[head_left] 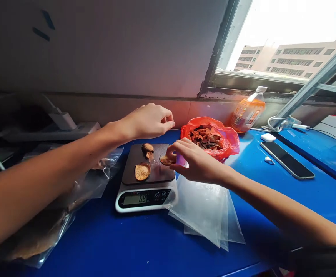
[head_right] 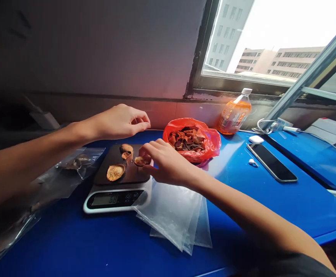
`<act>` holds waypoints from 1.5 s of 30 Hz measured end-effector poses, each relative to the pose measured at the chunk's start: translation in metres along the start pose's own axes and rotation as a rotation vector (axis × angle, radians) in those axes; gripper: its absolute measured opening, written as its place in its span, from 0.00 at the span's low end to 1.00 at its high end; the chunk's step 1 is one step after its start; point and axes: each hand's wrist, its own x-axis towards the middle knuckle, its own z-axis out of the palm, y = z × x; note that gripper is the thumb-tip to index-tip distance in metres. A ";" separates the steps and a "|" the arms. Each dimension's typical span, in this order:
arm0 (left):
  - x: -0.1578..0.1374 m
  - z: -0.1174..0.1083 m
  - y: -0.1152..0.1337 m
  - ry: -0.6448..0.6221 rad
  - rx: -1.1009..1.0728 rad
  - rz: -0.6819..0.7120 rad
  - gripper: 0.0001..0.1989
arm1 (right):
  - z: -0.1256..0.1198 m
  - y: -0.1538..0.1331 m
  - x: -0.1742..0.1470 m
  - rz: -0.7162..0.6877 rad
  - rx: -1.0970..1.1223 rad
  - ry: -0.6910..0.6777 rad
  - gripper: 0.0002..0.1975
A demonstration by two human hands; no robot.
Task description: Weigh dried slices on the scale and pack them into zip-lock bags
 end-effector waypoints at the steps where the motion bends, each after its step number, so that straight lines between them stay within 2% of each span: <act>1: -0.006 -0.001 0.000 0.008 0.006 -0.016 0.16 | 0.004 -0.002 0.002 -0.029 0.008 0.012 0.09; 4: -0.026 -0.006 -0.001 0.065 -0.008 -0.075 0.16 | 0.007 -0.003 -0.007 -0.070 0.039 0.096 0.12; 8: -0.050 -0.007 -0.009 0.115 -0.033 -0.136 0.16 | 0.003 0.003 -0.041 0.050 0.003 0.248 0.04; 10: -0.061 -0.005 -0.014 0.113 -0.043 -0.156 0.16 | 0.002 0.006 -0.057 0.123 -0.096 0.259 0.03; 12: -0.070 -0.004 -0.019 0.108 -0.063 -0.178 0.15 | 0.001 0.007 -0.068 0.217 -0.252 0.198 0.06; 15: -0.081 -0.002 -0.028 0.095 -0.106 -0.220 0.13 | -0.001 0.006 -0.076 0.354 -0.438 0.026 0.13; 18: -0.095 0.003 -0.037 0.083 -0.097 -0.241 0.13 | -0.001 0.007 -0.078 0.395 -0.475 -0.089 0.18; 20: -0.106 0.009 -0.040 0.114 0.010 -0.220 0.14 | 0.001 0.010 -0.079 0.391 -0.470 -0.120 0.19; 24: -0.135 0.018 -0.033 0.145 0.247 -0.084 0.17 | 0.002 0.016 -0.079 0.345 -0.385 -0.141 0.21; 27: -0.152 0.018 -0.025 0.137 0.265 -0.021 0.19 | -0.005 0.017 -0.074 0.298 -0.300 -0.108 0.20; 29: -0.158 0.016 -0.022 0.148 0.238 -0.023 0.19 | -0.016 0.018 -0.070 0.283 -0.275 -0.020 0.18; 31: -0.160 0.015 -0.021 0.156 0.202 -0.032 0.18 | -0.030 0.020 -0.067 0.302 -0.290 0.128 0.16; 33: -0.160 0.016 -0.021 0.153 0.171 -0.039 0.17 | -0.044 0.026 -0.063 0.362 -0.306 0.273 0.15; 35: -0.160 0.018 -0.020 0.150 0.137 -0.047 0.16 | -0.055 0.036 -0.060 0.431 -0.312 0.354 0.15; 37: -0.161 0.020 -0.021 0.156 0.102 -0.056 0.16 | -0.061 0.049 -0.055 0.473 -0.316 0.367 0.14; 39: -0.164 0.022 -0.023 0.184 0.080 -0.055 0.16 | -0.062 0.065 -0.046 0.498 -0.309 0.325 0.13; 41: -0.169 0.022 -0.027 0.223 0.073 -0.049 0.15 | -0.061 0.080 -0.034 0.527 -0.295 0.286 0.14; 45: -0.181 0.023 -0.036 0.278 0.033 -0.070 0.14 | -0.051 0.102 -0.015 0.577 -0.297 0.291 0.14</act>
